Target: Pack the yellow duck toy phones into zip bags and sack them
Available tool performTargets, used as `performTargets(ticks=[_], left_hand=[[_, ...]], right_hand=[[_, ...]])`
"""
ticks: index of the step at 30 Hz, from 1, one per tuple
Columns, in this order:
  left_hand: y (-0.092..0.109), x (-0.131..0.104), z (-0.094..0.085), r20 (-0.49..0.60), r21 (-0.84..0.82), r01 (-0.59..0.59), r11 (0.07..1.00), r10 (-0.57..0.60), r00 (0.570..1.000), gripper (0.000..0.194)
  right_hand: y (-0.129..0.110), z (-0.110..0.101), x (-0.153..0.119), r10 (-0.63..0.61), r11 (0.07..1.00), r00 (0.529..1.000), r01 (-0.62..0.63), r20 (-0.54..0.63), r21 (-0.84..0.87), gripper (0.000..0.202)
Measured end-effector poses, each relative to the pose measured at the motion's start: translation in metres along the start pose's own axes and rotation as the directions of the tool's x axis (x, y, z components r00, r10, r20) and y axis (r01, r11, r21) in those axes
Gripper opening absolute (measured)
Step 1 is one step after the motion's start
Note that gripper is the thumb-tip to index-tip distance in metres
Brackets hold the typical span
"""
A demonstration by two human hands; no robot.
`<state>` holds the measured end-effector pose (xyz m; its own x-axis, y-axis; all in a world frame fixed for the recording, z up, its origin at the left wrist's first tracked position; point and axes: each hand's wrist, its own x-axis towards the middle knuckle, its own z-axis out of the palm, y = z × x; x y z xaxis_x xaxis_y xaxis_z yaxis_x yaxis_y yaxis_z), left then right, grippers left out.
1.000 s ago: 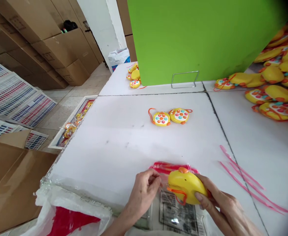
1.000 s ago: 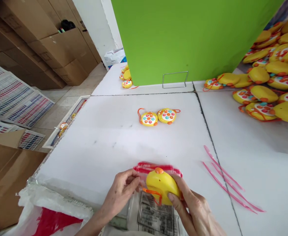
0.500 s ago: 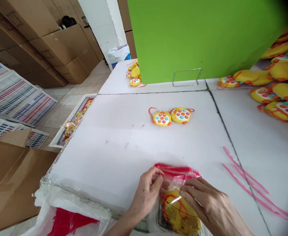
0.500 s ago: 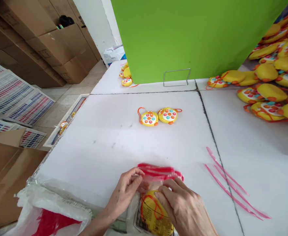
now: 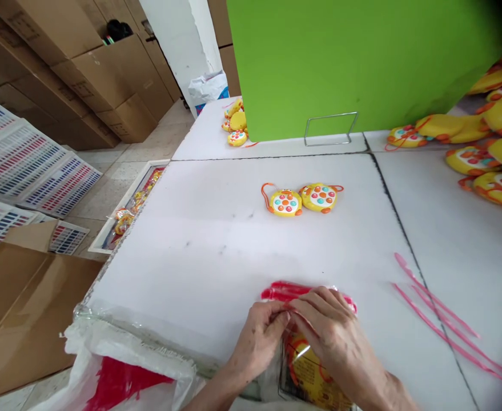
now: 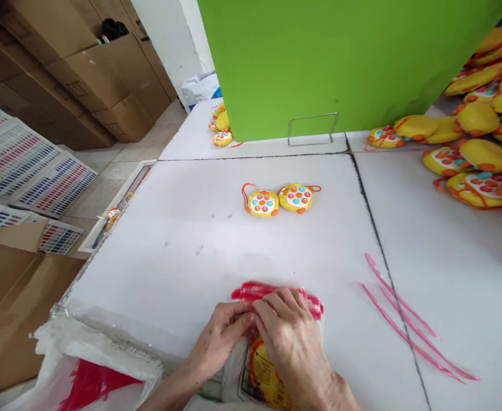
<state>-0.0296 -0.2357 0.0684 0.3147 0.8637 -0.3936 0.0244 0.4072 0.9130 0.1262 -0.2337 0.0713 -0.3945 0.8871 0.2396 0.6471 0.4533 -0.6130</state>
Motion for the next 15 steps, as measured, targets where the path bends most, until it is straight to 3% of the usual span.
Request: performTargets(ticks=[10, 13, 15], left_hand=[[0.002, -0.001, 0.008, -0.047, 0.338, -0.057, 0.940, 0.077, 0.996, 0.023], [-0.007, -0.002, 0.005, -0.050, 0.256, -0.005, 0.967, 0.019, 0.999, 0.022], [-0.012, -0.002, 0.002, -0.053, 0.140, 0.047, 0.989, -0.039, 0.998, 0.022]], right_hand=[[0.000, 0.007, 0.004, 0.021, 0.989, 0.999, -0.016, 0.033, -0.147, 0.026], [0.017, -0.007, 0.001, 0.081, 0.983, 0.997, -0.082, -0.017, -0.166, 0.026], [0.045, -0.026, -0.013, 0.171, 0.963, 0.982, -0.183, -0.079, -0.198, 0.023]])
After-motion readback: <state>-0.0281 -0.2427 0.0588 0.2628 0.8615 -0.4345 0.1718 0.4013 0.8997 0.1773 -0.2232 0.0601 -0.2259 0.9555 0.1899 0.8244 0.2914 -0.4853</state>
